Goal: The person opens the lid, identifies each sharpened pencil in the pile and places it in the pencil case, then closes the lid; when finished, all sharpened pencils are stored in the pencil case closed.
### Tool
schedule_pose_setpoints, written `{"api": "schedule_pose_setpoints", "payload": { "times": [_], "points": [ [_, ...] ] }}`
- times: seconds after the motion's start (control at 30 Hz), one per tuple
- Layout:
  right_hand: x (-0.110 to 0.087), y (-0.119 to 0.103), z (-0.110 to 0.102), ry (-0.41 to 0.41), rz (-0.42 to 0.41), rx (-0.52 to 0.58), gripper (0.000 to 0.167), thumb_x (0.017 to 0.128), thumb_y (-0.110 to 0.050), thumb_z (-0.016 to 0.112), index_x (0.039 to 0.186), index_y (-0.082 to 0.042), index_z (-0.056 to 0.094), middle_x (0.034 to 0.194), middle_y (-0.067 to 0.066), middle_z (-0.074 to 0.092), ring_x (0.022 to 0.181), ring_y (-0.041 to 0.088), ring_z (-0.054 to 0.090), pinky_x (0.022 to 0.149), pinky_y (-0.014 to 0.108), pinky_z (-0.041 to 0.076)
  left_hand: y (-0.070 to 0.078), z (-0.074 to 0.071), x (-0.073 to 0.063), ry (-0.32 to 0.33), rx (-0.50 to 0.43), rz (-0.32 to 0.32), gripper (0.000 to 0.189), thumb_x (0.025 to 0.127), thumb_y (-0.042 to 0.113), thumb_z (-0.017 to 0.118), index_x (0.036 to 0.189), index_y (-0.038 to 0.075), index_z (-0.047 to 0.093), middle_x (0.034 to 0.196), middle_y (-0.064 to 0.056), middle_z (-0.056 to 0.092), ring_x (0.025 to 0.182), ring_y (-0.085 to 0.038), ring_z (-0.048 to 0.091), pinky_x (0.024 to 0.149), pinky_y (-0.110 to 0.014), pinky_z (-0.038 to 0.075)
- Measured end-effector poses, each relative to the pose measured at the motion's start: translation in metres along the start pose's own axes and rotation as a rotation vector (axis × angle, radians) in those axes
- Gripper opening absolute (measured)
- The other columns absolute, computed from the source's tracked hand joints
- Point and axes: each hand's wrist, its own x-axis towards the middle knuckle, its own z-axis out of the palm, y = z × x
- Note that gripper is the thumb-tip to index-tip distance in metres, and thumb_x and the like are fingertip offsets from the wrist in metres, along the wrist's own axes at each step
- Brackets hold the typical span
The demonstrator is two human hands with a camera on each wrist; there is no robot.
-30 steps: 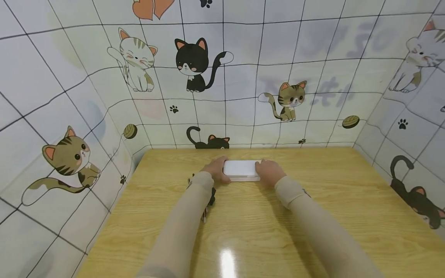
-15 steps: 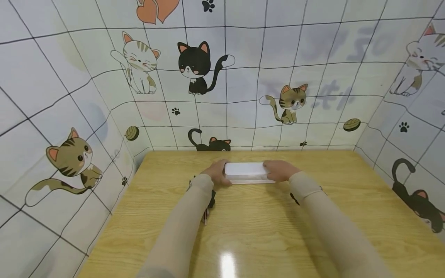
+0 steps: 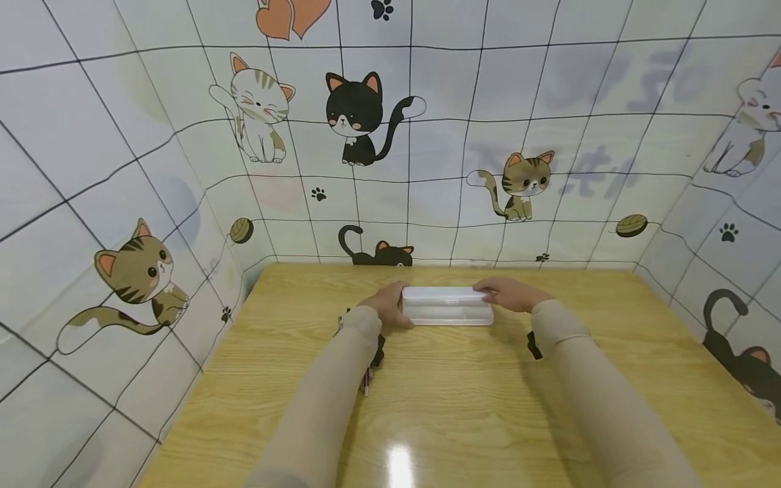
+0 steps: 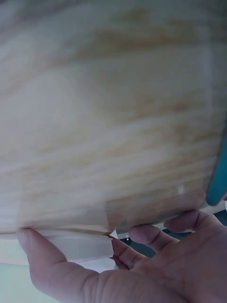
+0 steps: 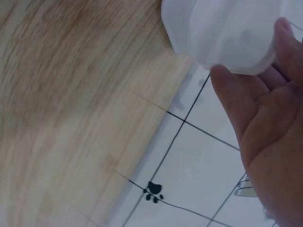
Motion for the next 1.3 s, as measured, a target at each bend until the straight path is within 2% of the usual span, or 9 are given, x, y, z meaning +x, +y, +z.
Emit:
{"api": "schedule_pose_setpoints", "payload": {
  "times": [0.2, 0.43, 0.7, 0.77, 0.9, 0.97, 1.13, 1.3],
  "points": [
    [0.001, 0.008, -0.001, 0.093, 0.0, 0.146, 0.039, 0.11, -0.015, 0.043, 0.14, 0.007, 0.053, 0.144, 0.031, 0.049, 0.134, 0.052, 0.042, 0.109, 0.064, 0.034, 0.0, 0.002, 0.0, -0.007, -0.052, -0.008, 0.103, 0.076, 0.027, 0.091, 0.157, 0.009, 0.03, 0.14, -0.008, 0.05, 0.123, -0.023, 0.052, 0.109, -0.04, 0.042],
    [0.01, 0.017, 0.005, 0.17, 0.097, 0.29, 0.046, 0.112, -0.028, 0.037, 0.145, 0.003, 0.049, 0.152, 0.031, 0.04, 0.139, 0.053, 0.035, 0.112, 0.066, 0.029, -0.002, 0.003, 0.002, -0.005, -0.062, -0.071, 0.102, 0.075, 0.029, 0.092, 0.153, 0.005, 0.031, 0.143, -0.011, 0.045, 0.127, -0.024, 0.049, 0.111, -0.039, 0.04],
    [0.021, 0.025, 0.01, 0.247, 0.097, 0.416, 0.056, 0.113, -0.032, 0.031, 0.148, 0.011, 0.04, 0.149, 0.036, 0.038, 0.134, 0.056, 0.039, 0.111, 0.066, 0.031, -0.008, 0.008, 0.0, 0.032, -0.151, -0.09, 0.097, 0.073, 0.03, 0.093, 0.147, 0.005, 0.036, 0.14, -0.01, 0.051, 0.124, -0.025, 0.052, 0.107, -0.041, 0.043],
    [0.024, 0.026, 0.01, 0.263, 0.113, 0.443, 0.058, 0.113, -0.034, 0.031, 0.147, 0.012, 0.039, 0.148, 0.036, 0.039, 0.133, 0.055, 0.041, 0.111, 0.065, 0.032, -0.007, 0.008, 0.0, 0.043, -0.142, -0.081, 0.098, 0.073, 0.032, 0.092, 0.147, 0.004, 0.036, 0.141, -0.011, 0.049, 0.127, -0.026, 0.051, 0.108, -0.042, 0.042],
    [0.03, 0.028, 0.008, 0.27, 0.134, 0.497, 0.059, 0.113, -0.035, 0.031, 0.145, 0.014, 0.041, 0.146, 0.034, 0.041, 0.135, 0.052, 0.041, 0.114, 0.059, 0.032, -0.007, 0.005, -0.001, 0.047, -0.065, -0.073, 0.096, 0.072, 0.037, 0.09, 0.146, 0.003, 0.04, 0.144, -0.013, 0.045, 0.134, -0.029, 0.044, 0.111, -0.044, 0.039],
    [0.035, 0.028, 0.008, 0.257, 0.139, 0.543, 0.061, 0.112, -0.036, 0.032, 0.147, 0.014, 0.037, 0.15, 0.034, 0.037, 0.14, 0.05, 0.036, 0.116, 0.056, 0.031, -0.009, 0.003, -0.001, 0.046, -0.033, -0.085, 0.095, 0.072, 0.039, 0.09, 0.147, 0.005, 0.042, 0.145, -0.013, 0.042, 0.137, -0.029, 0.041, 0.113, -0.045, 0.037],
    [0.041, 0.027, 0.005, 0.242, 0.162, 0.624, 0.072, 0.111, -0.045, 0.033, 0.153, 0.014, 0.026, 0.158, 0.034, 0.025, 0.146, 0.049, 0.025, 0.116, 0.055, 0.031, -0.017, 0.006, 0.006, 0.05, -0.023, -0.105, 0.092, 0.073, 0.04, 0.091, 0.147, 0.01, 0.043, 0.147, -0.008, 0.042, 0.137, -0.025, 0.042, 0.112, -0.042, 0.039],
    [0.045, 0.028, 0.004, 0.284, 0.219, 0.664, 0.077, 0.109, -0.05, 0.035, 0.152, 0.013, 0.029, 0.155, 0.033, 0.03, 0.142, 0.049, 0.034, 0.114, 0.055, 0.035, -0.015, 0.009, 0.007, 0.044, -0.002, -0.112, 0.091, 0.074, 0.043, 0.089, 0.147, 0.015, 0.043, 0.149, -0.004, 0.04, 0.137, -0.022, 0.041, 0.112, -0.04, 0.039]
  ]
}}
